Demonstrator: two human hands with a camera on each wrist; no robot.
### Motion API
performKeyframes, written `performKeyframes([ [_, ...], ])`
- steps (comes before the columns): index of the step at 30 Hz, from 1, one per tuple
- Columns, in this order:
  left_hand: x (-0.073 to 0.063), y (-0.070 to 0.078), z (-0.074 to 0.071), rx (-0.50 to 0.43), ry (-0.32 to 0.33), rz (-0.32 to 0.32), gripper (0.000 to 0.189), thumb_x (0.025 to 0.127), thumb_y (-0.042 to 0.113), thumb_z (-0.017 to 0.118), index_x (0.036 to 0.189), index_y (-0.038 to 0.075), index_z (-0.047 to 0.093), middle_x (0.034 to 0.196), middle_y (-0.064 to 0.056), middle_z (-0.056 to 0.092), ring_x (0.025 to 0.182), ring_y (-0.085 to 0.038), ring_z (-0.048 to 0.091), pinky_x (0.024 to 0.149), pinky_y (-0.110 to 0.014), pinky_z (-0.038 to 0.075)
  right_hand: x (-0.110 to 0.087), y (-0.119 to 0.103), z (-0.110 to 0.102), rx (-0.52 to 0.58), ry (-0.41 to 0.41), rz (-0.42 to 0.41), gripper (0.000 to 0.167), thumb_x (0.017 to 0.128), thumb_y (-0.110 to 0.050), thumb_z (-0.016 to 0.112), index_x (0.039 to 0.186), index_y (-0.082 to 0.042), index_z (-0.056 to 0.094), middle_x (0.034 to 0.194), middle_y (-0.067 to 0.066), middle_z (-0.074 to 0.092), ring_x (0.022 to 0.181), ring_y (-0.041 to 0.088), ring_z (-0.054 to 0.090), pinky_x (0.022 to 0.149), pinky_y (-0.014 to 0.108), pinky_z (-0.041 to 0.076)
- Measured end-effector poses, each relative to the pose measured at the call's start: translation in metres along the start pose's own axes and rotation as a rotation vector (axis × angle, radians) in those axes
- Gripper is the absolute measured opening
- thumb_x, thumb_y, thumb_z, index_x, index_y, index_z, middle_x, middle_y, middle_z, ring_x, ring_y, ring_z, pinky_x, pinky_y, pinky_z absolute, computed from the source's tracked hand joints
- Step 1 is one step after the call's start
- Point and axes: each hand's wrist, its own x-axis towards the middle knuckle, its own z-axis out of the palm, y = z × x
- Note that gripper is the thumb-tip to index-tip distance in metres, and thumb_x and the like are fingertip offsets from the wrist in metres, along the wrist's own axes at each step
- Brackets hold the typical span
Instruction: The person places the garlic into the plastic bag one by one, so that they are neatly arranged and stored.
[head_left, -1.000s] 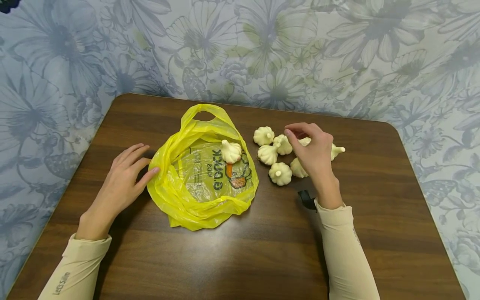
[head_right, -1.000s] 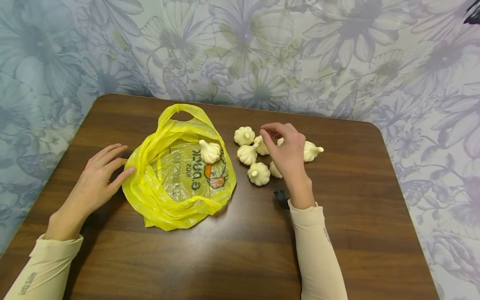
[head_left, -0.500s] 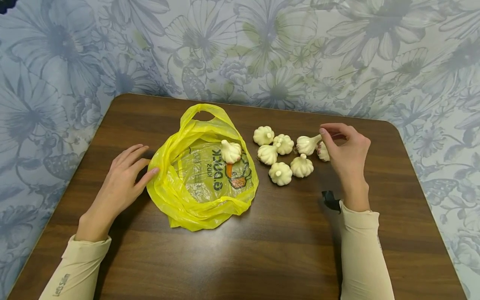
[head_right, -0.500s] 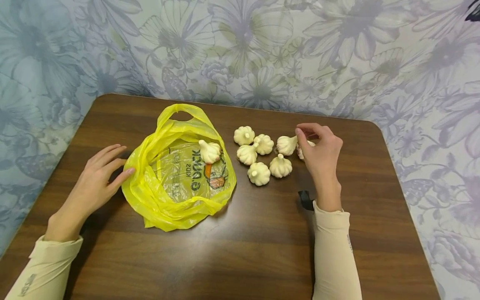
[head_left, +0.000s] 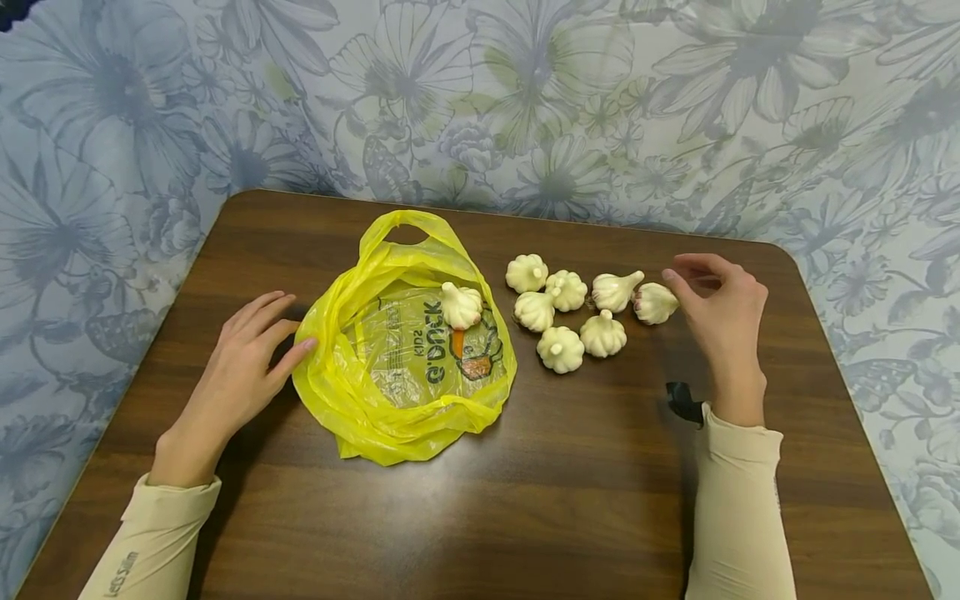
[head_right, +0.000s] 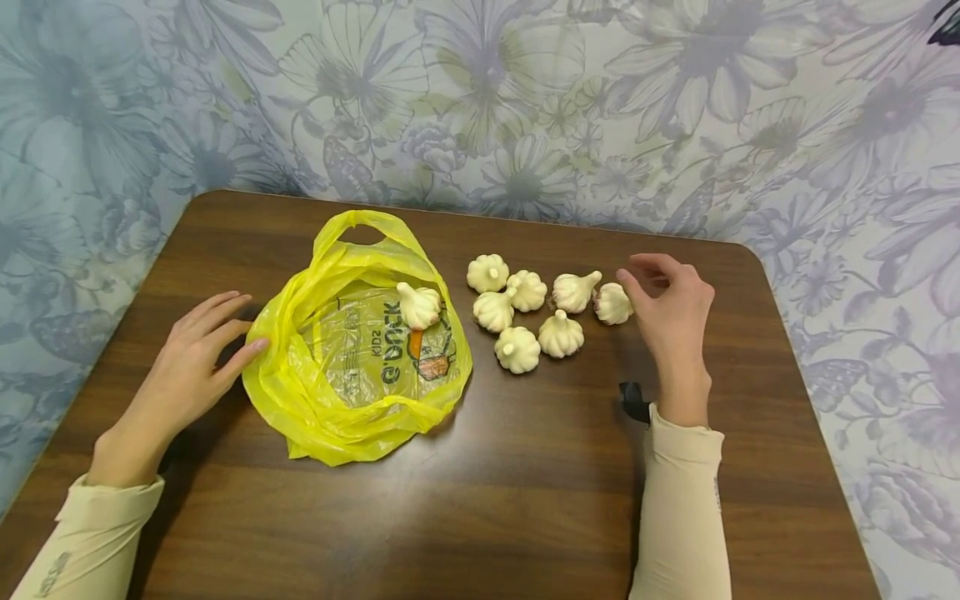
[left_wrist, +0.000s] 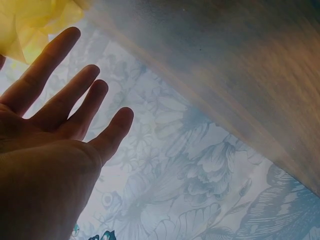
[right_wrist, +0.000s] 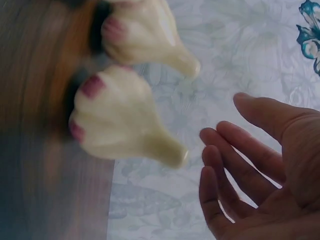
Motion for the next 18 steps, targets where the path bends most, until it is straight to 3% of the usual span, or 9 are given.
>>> performKeyframes([
  [6,0.001,-0.001,0.001,-0.001,0.008,0.009,0.030,0.090,0.017,0.082,0.107,-0.006,0.073,0.146,-0.028,0.059,0.143,-0.048,0.046,0.114,-0.074,0.034,0.000,0.010,-0.004,-0.064,-0.068,0.030,0.037,0.094,-0.034,0.081,0.125,-0.013,0.078,0.112,0.016,0.079,0.090,0.005,0.066,0.080,0.011,0.046],
  [10,0.001,0.000,0.001,0.000,0.009,0.010,0.030,0.090,0.017,0.082,0.108,-0.006,0.073,0.146,-0.028,0.059,0.143,-0.048,0.046,0.115,-0.074,0.034,0.000,0.014,-0.008,-0.091,-0.119,0.042,0.042,0.093,-0.033,0.083,0.127,-0.011,0.076,0.110,0.020,0.077,0.078,-0.011,0.059,0.077,0.015,0.045],
  [11,0.001,0.000,0.001,0.000,0.008,0.008,0.031,0.090,0.017,0.082,0.109,-0.005,0.073,0.146,-0.028,0.059,0.143,-0.047,0.046,0.115,-0.074,0.034,0.000,0.015,-0.010,-0.094,-0.138,0.040,0.042,0.092,-0.031,0.084,0.127,-0.009,0.076,0.108,0.022,0.077,0.074,-0.017,0.055,0.083,0.019,0.046],
  [14,0.001,0.000,0.001,0.000,0.008,0.003,0.032,0.090,0.018,0.082,0.110,-0.005,0.073,0.146,-0.028,0.059,0.143,-0.047,0.046,0.115,-0.074,0.034,0.000,0.018,-0.014,-0.113,-0.204,0.024,0.043,0.091,-0.025,0.085,0.128,-0.005,0.074,0.105,0.028,0.075,0.066,-0.027,0.045,0.096,0.041,0.047],
  [16,0.001,0.000,0.001,0.000,0.007,0.001,0.032,0.091,0.018,0.082,0.111,-0.005,0.073,0.146,-0.028,0.059,0.143,-0.047,0.046,0.115,-0.074,0.034,0.001,0.019,-0.016,-0.122,-0.241,0.013,0.042,0.090,-0.021,0.086,0.126,-0.003,0.074,0.103,0.030,0.075,0.065,-0.027,0.043,0.101,0.056,0.041],
  [18,0.000,0.000,0.001,-0.006,0.010,-0.001,0.032,0.091,0.019,0.081,0.110,-0.006,0.073,0.145,-0.028,0.059,0.142,-0.048,0.046,0.115,-0.074,0.033,0.001,0.019,-0.017,-0.134,-0.258,0.015,0.038,0.090,-0.019,0.086,0.123,-0.003,0.076,0.100,0.029,0.075,0.065,-0.026,0.043,0.100,0.058,0.041],
])
